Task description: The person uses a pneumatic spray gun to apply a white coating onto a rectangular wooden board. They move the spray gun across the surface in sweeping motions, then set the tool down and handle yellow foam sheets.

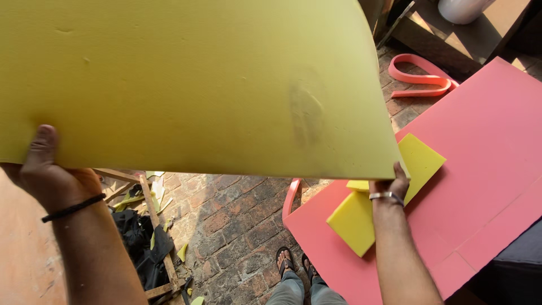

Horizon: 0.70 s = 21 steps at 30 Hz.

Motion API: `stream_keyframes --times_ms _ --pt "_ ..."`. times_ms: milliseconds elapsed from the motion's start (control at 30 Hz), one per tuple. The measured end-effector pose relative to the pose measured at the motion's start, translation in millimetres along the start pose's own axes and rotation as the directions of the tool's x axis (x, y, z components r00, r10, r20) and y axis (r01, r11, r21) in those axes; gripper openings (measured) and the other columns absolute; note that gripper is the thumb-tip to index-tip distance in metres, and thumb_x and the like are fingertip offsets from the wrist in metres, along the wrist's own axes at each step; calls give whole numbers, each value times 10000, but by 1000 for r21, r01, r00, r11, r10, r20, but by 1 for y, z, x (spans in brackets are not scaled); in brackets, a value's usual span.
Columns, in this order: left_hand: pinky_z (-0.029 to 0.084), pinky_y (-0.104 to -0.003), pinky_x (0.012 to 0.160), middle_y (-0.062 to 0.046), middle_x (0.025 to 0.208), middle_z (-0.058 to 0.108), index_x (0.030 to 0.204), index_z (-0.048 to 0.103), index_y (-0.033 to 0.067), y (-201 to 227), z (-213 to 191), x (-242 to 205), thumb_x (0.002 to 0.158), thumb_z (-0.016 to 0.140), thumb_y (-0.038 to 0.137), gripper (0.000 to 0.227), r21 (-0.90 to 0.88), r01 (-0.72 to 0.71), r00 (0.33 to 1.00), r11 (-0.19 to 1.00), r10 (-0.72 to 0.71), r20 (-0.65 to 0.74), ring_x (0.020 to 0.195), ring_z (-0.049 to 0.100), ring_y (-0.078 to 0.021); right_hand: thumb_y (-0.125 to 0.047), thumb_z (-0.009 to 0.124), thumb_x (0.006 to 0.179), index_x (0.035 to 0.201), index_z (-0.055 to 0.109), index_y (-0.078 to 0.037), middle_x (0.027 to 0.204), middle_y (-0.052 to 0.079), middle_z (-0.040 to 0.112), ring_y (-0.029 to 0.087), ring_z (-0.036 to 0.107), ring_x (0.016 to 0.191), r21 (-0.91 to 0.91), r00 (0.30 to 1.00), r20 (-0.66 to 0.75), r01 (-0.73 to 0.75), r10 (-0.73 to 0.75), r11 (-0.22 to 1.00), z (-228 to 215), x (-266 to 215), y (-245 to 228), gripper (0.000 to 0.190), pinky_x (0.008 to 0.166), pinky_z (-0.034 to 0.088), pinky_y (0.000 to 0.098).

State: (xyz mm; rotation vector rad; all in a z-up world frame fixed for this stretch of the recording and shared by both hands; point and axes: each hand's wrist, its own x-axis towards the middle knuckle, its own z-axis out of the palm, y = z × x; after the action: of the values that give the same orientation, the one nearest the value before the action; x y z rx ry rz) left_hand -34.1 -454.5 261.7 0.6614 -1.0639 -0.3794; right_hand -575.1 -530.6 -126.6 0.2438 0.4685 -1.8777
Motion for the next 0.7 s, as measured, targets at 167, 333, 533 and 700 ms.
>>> stream_keyframes --times_ms 167,333,533,700 --pt "586 -461 1106 -188 1341 670 1349 556 0 -13 -25 27 1012 641 -105 363 -94 18 999 995 -20 -26 1282 697 -352 -134 573 989 1384 527 36 1337 182 656 323 665 1226 -114 994 112 16 -4 993 89 40 -6 433 1083 550 444" --pt "577 -476 1128 -193 1321 663 1347 549 -26 -20 -59 33 973 641 -121 397 -92 46 999 995 -48 -22 1260 687 -353 57 650 919 1353 445 14 1263 190 586 360 642 1192 -242 929 281 313 -242 918 165 70 -13 482 1063 586 498" --pt "567 -494 1154 -198 1297 656 1345 541 -57 -51 -84 4 926 642 -141 439 -69 46 982 997 -58 -179 1234 675 -354 140 694 858 1439 425 -40 1374 198 543 366 638 1276 -334 765 523 590 -376 735 234 65 -67 665 1123 550 505" --pt "465 -405 1141 -176 1383 600 1472 458 -28 -137 -74 -87 942 672 1 573 -216 455 809 864 -503 -305 1327 592 -313 26 705 989 1474 551 -17 1352 184 697 311 726 1305 -554 705 613 705 -356 443 258 -4 -147 510 1169 558 438"
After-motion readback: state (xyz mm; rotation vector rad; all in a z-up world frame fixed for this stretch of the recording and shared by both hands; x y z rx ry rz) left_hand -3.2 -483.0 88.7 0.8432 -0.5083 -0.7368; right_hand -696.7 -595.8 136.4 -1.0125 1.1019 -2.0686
